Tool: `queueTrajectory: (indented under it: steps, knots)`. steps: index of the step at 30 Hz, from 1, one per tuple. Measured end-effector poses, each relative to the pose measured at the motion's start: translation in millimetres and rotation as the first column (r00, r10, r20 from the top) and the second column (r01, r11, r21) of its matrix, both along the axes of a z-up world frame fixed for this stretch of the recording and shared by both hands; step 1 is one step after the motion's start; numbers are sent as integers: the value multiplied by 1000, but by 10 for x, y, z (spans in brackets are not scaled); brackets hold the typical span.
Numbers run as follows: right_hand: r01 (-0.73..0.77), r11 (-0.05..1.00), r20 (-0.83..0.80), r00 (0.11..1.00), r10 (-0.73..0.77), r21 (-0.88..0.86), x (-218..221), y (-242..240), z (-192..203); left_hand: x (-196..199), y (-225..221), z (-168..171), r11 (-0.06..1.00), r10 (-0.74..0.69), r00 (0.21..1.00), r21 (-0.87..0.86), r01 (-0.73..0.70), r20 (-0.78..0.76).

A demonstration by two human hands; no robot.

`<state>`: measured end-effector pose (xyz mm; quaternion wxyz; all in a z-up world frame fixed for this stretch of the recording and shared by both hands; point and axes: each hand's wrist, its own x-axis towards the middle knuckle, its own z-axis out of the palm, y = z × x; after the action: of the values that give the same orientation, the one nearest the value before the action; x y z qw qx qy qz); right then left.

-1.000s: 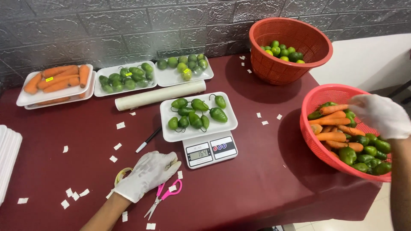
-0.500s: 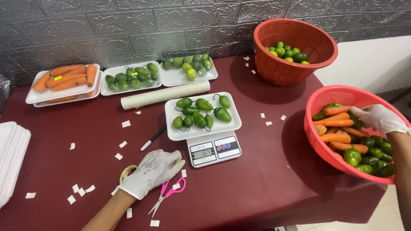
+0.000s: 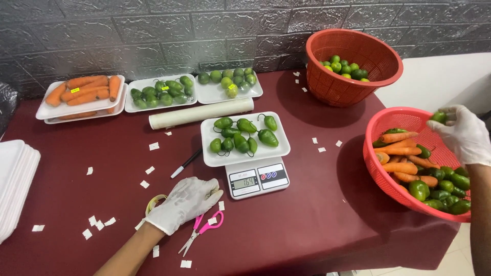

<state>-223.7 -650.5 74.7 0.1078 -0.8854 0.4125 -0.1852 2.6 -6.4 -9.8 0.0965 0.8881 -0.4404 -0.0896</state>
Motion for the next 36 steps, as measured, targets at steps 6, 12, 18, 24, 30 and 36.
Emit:
queueTrajectory:
  steps: [6, 12, 18, 24, 30, 36]
  knots:
    - [-441, 828, 295, 889, 350, 347, 345, 1523, 844, -5, -7, 5, 999, 7, 1000, 37, -6, -18]
    - [-594, 608, 340, 803, 490, 526, 735, 2451, 882, -15, 4, 38, 1000, 11, 999, 24, -10, -38]
    - [-657, 643, 284, 752, 595, 393, 1193, 2996, 443, -55, 35, 219, 996, 20, 995, -90, -29, -102]
    - [-733, 632, 91, 668, 739, 250, 1445, 3344, 137, -36, 49, 171, 994, 7, 995, -109, -18, -101]
    - [-773, 616, 8, 624, 782, 152, 1520, 3475, -35, -13, 59, 98, 992, -6, 994, -127, -8, -108]
    - [-772, 636, -72, 633, 771, 23, 1535, 3463, -167, -19, 57, 103, 991, -19, 995, -134, 5, -98]
